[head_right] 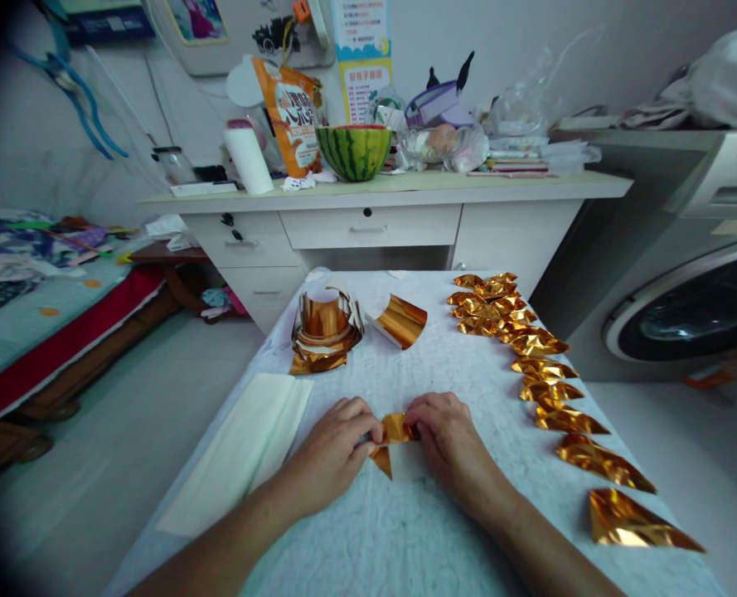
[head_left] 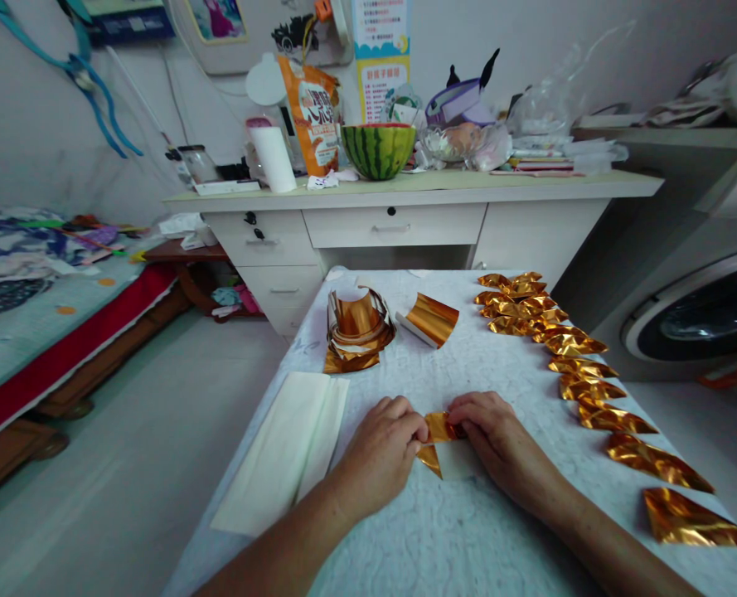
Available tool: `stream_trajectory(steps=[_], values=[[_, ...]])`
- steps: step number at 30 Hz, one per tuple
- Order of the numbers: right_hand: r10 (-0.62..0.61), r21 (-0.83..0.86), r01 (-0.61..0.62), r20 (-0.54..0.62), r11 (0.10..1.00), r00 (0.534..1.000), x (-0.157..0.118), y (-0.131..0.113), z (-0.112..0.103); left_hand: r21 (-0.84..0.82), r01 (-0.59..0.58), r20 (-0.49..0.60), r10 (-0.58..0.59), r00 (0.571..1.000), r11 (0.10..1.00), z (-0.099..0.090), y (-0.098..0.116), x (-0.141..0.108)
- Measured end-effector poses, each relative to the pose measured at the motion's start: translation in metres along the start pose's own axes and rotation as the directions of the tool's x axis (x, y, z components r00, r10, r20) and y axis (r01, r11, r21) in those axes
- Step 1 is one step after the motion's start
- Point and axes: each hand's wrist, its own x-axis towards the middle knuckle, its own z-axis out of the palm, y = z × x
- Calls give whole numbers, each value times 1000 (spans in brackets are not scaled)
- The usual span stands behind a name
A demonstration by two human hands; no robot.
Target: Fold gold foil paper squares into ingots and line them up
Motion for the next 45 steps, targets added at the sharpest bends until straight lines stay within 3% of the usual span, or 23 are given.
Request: stream_trajectory(steps=[4, 8, 11, 22, 26, 29, 33, 37, 42, 45], values=[[42, -72, -39, 33, 997, 999, 0, 3, 7, 1, 57, -33, -57, 998, 998, 3, 0, 2], [98, -194, -102, -29, 976, 995, -3, 8, 14, 38, 151, -124, -145, 982, 988, 6, -3, 3], [119, -236, -125, -38, 964, 992, -4, 9, 16, 35, 160, -153, -153, 976, 987, 8, -5, 2], [215, -198, -205, 29, 958, 976, -1, 3, 10, -77, 205, -155, -215, 964, 976, 16, -6, 5], [207, -184, -194, 54, 963, 977, -1, 2, 8, -132, 190, -133, -208, 969, 973, 14, -2, 6], [174, -83, -171, 19, 982, 985, -2, 1, 5, -234, 192, -89, -218, 972, 953, 12, 2, 6], [190, 180, -195, 41, 964, 981, -5, 2, 0, -511, 169, -48, -224, 973, 843, 12, 2, 6], [292, 420, -294, 72, 858, 954, -6, 7, 1, -739, 106, -53, -214, 975, 665, 8, 0, 6], [334, 574, -316, 78, 755, 939, -5, 10, 3, -853, 108, -21, -240, 971, 510, 3, 0, 8], [333, 612, -314, 86, 726, 939, -5, 9, 4, -880, 102, -20, -250, 968, 464, 4, 0, 9]])
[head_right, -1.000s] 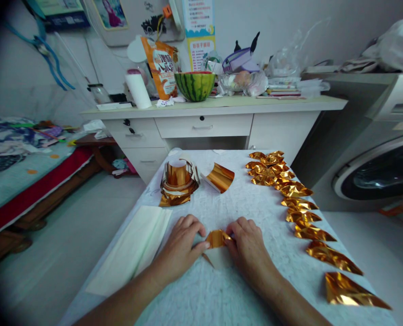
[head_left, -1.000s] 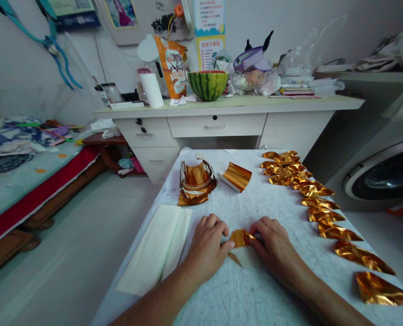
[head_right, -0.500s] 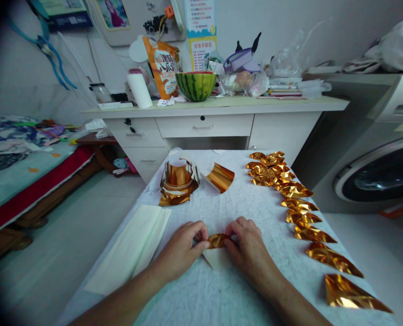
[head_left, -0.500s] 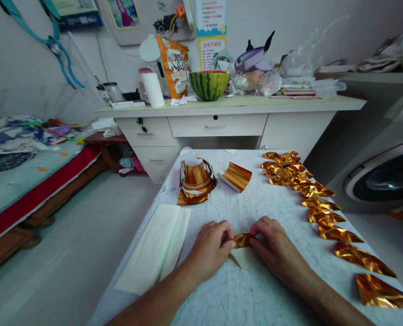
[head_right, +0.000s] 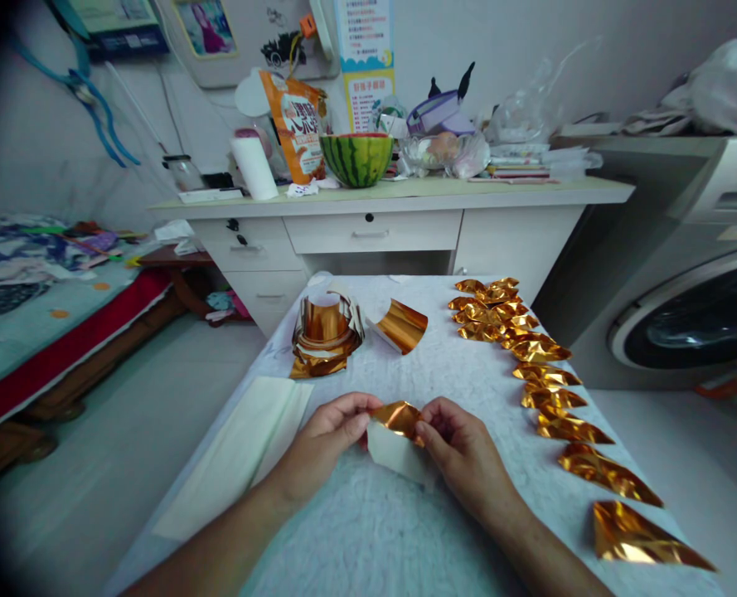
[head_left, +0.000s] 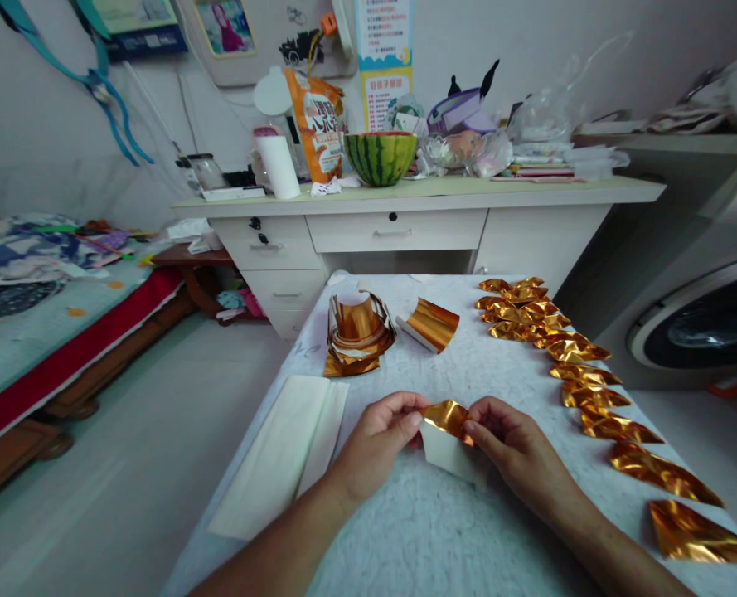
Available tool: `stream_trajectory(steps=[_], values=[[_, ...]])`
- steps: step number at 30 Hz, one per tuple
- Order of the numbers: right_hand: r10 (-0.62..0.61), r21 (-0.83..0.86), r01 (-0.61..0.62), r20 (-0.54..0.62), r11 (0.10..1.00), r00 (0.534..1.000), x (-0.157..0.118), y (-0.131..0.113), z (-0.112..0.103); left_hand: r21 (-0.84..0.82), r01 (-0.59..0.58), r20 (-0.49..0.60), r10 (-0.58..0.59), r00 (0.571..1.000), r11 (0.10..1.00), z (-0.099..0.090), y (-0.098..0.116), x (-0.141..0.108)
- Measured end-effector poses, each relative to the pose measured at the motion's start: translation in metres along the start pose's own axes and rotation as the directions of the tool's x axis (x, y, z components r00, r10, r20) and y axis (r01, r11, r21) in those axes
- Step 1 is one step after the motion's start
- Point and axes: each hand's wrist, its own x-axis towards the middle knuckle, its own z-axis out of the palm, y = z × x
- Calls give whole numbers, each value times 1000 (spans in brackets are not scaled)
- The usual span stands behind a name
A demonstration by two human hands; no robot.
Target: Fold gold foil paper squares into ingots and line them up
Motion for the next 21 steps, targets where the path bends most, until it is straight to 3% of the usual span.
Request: stream_trajectory(steps=[8, 13, 17, 21], values=[[-59, 18, 58, 61, 998, 996, -10, -3, 7, 42, 7, -89, -3, 996, 999, 1, -2, 1], [-117, -19, 125, 231, 992, 966, -13, -8, 10, 111, -22, -103, 34, 994, 994, 0, -3, 4], [-137, -59, 158, 266, 986, 954, -13, -8, 12, 264, -75, -110, 108, 988, 961, -2, -9, 7], [-140, -168, 181, 234, 969, 962, -12, -5, 13, 489, -157, -99, 234, 967, 858, -1, -10, 8]])
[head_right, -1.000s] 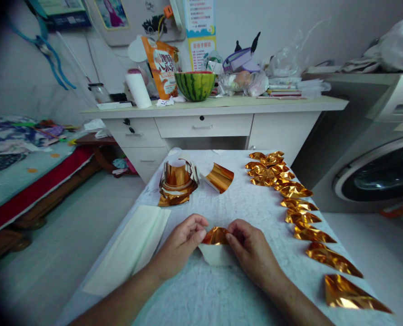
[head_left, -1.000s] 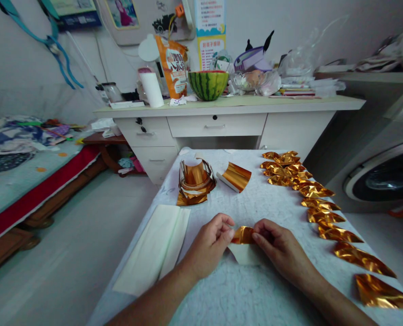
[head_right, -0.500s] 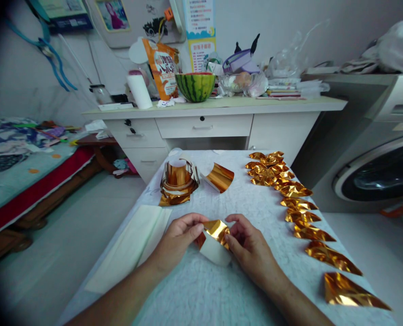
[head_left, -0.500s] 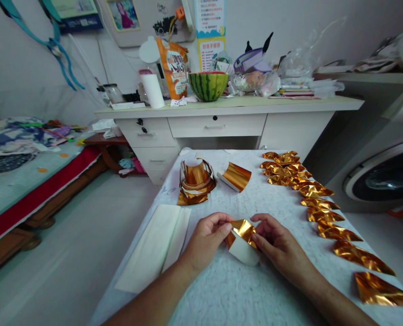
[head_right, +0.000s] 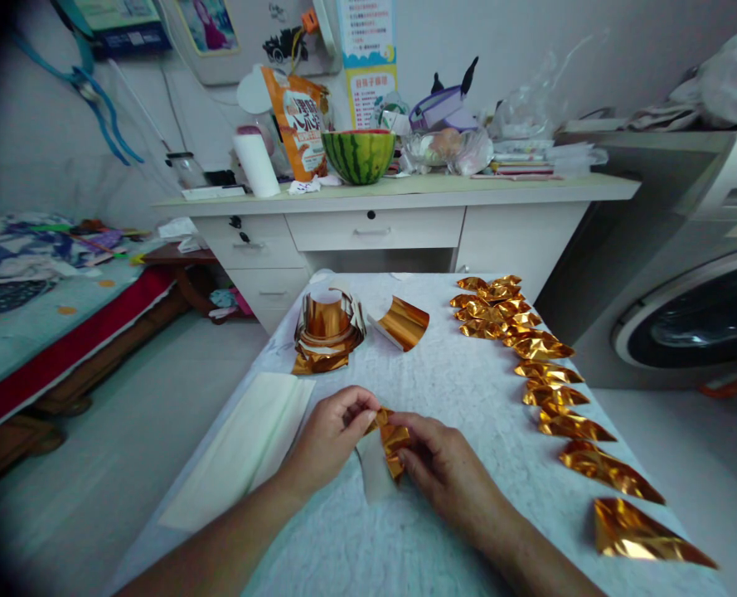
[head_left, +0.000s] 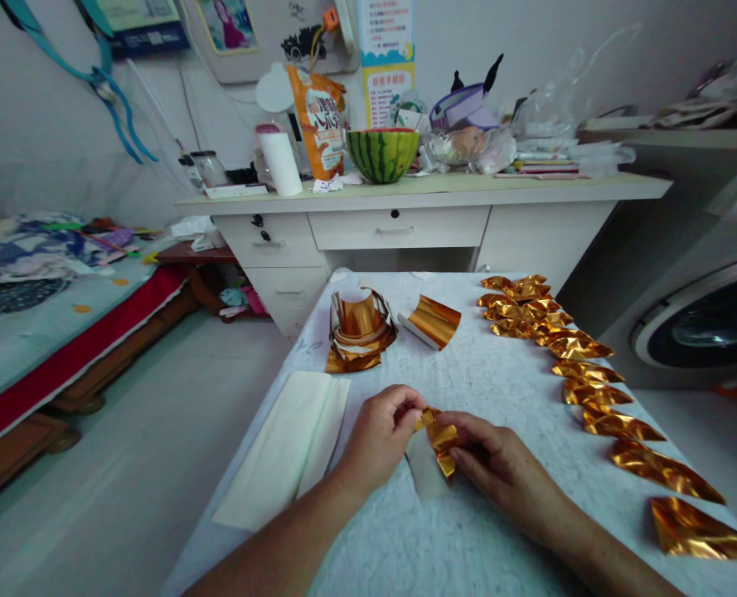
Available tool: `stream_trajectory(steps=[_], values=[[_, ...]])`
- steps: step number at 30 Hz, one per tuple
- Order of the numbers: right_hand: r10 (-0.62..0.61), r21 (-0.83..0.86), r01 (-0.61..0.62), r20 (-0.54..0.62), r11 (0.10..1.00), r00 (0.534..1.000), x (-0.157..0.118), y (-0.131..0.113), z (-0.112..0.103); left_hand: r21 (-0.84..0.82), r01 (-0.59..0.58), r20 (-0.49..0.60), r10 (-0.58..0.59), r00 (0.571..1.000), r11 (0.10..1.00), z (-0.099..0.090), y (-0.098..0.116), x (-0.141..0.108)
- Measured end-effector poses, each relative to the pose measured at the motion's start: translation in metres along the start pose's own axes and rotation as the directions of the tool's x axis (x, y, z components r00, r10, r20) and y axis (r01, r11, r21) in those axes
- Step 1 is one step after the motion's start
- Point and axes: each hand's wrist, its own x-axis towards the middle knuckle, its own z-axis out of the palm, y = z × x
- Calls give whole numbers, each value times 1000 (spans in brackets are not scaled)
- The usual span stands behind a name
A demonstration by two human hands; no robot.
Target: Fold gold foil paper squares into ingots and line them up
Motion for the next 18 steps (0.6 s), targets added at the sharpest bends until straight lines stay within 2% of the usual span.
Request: stream_trajectory(steps=[4, 10, 14, 18], values=[[-30, -256, -1, -120, 967, 992, 1, 4, -1, 143, -77, -11, 80, 997, 987, 2, 1, 3], [-49, -513, -40, -159, 857, 986, 6, 5, 2, 385, -131, 41, 125, 991, 914, 6, -7, 8], [-87, -596, -18, -147, 802, 985, 9, 3, 5, 530, -173, 77, 156, 985, 830, 6, -9, 7], [-135, -596, 49, -101, 802, 986, 13, 0, 4, 551, -208, 76, 200, 977, 808, 3, -8, 5]])
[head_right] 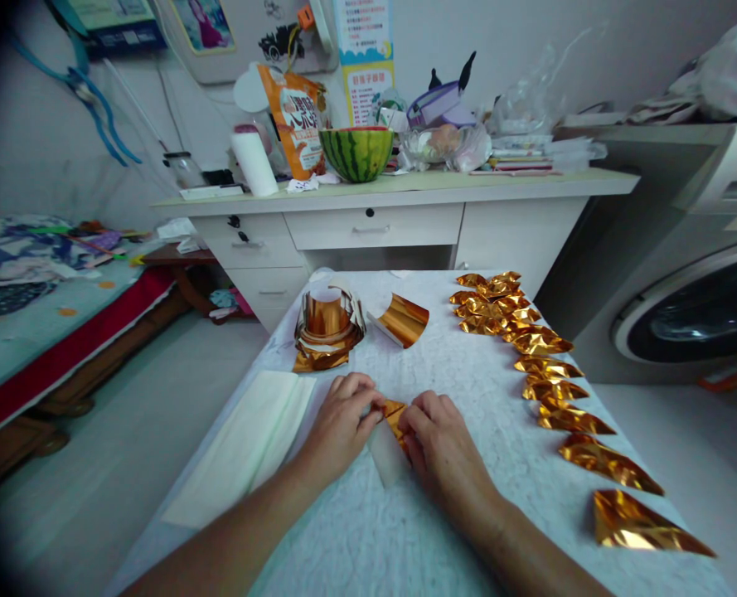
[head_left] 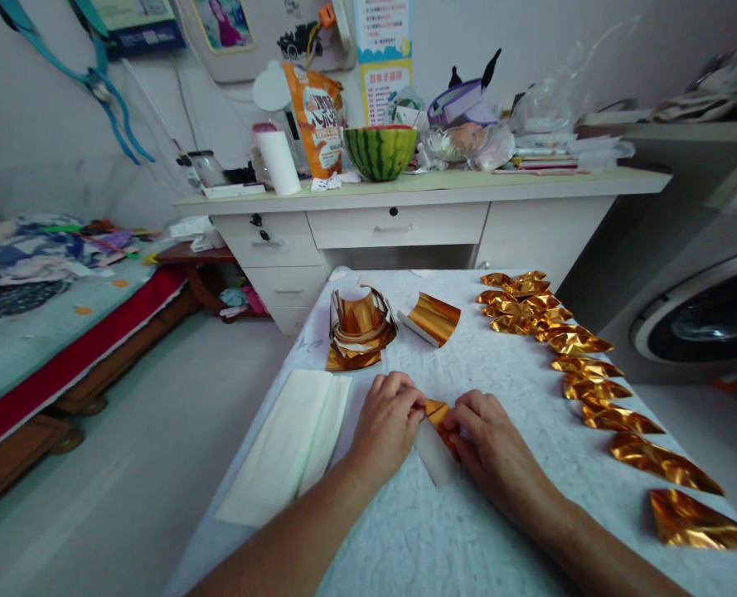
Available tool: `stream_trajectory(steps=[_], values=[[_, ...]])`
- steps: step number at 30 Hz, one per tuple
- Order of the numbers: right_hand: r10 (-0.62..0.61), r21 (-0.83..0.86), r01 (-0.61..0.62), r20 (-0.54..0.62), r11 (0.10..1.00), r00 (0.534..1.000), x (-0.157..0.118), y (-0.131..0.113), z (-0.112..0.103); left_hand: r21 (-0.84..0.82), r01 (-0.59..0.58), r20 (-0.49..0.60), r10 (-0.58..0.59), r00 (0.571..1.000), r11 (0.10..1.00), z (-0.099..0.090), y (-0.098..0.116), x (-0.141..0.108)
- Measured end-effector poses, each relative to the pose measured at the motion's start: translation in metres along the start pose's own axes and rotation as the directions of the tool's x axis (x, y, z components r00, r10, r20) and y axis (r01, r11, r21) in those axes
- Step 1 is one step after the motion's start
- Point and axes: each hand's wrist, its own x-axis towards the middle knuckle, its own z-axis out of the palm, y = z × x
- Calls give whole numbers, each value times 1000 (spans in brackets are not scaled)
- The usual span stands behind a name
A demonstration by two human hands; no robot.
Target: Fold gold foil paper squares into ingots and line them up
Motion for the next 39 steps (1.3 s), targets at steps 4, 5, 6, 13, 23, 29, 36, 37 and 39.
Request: stream_trajectory(steps=[4, 5, 6, 13, 23, 29, 36, 37, 39], values=[[-55, 39, 53, 62, 998, 997, 2, 2, 1, -61, -58, 79, 63, 995, 996, -2, -1, 0], [-58, 51, 55, 64, 997, 996, 2, 2, 1, -73, -72, 106, 79, 991, 995, -2, -1, 0], [-60, 63, 56, 66, 996, 996, 2, 3, 0, -81, -84, 128, 94, 987, 993, -3, -1, 1], [-116, 104, 98, 185, 990, 976, -9, -7, -18, -113, -123, 190, 143, 971, 986, -6, -2, -3], [-114, 35, 110, 213, 993, 970, -13, -9, -18, -130, -129, 246, 158, 956, 983, -17, 0, -8], [-194, 13, 195, 207, 981, 959, -14, -5, -19, -163, -146, 243, 183, 953, 976, -15, -4, -10], [-198, 17, 198, 156, 980, 968, -14, 1, -9, -210, -152, 258, 205, 944, 966, -18, 1, -9], [-180, 25, 178, 149, 984, 972, -13, 1, -7, -213, -143, 264, 198, 944, 966, -20, 3, -9], [-139, 43, 134, 138, 990, 981, -13, 1, -5, -222, -116, 281, 178, 943, 968, -24, 6, -10]])
